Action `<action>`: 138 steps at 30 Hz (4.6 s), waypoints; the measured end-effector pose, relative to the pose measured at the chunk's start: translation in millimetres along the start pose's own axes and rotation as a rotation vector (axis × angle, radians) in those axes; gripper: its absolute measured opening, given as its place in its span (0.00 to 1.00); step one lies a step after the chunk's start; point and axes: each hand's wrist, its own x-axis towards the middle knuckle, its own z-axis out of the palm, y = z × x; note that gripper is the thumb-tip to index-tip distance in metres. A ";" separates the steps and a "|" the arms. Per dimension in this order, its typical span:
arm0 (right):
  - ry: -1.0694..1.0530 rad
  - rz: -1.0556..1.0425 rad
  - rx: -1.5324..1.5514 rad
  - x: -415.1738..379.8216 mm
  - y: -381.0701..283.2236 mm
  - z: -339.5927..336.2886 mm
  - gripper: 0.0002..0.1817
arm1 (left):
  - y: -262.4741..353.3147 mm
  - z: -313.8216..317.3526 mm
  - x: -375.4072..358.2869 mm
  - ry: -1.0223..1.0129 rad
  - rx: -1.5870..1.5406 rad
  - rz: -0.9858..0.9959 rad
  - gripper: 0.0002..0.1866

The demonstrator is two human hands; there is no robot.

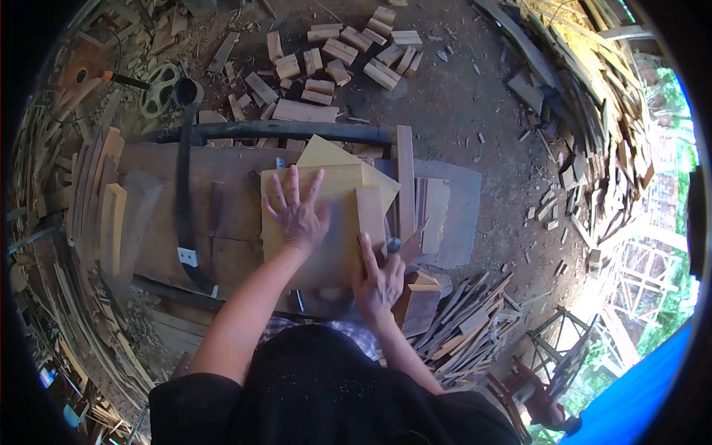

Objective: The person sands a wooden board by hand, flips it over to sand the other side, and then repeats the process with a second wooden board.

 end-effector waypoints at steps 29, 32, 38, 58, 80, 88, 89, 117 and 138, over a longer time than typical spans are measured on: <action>0.142 0.860 1.695 -122.4 76.0 -41.3 0.29 | -5.7 18.5 3.6 0.175 -0.035 0.051 0.32; 0.288 0.949 1.728 -150.5 61.6 -55.4 0.31 | -7.7 22.4 8.5 0.179 -0.041 0.062 0.33; 0.369 0.927 1.907 -212.2 47.6 -57.1 0.35 | -14.2 23.3 10.1 0.134 -0.037 0.088 0.35; 0.576 1.103 1.733 -282.6 60.1 -86.1 0.30 | -21.9 24.8 12.9 0.128 -0.088 0.115 0.36; 0.050 0.325 0.446 -97.2 5.3 -8.6 0.26 | 4.8 16.6 8.2 0.102 0.017 -0.074 0.40; 0.115 0.149 0.336 97.6 3.8 51.9 0.24 | 2.8 14.2 1.7 0.107 -0.001 -0.086 0.39; 0.094 0.126 0.334 80.8 5.6 46.4 0.25 | 3.2 14.9 2.2 0.147 -0.026 -0.050 0.39; -0.007 0.065 0.164 92.0 9.9 29.6 0.26 | 13.5 1.2 3.2 0.085 -0.059 -0.126 0.39; -0.200 -0.049 -0.035 11.6 -4.4 14.3 0.32 | 9.4 6.5 2.2 0.065 -0.027 -0.128 0.35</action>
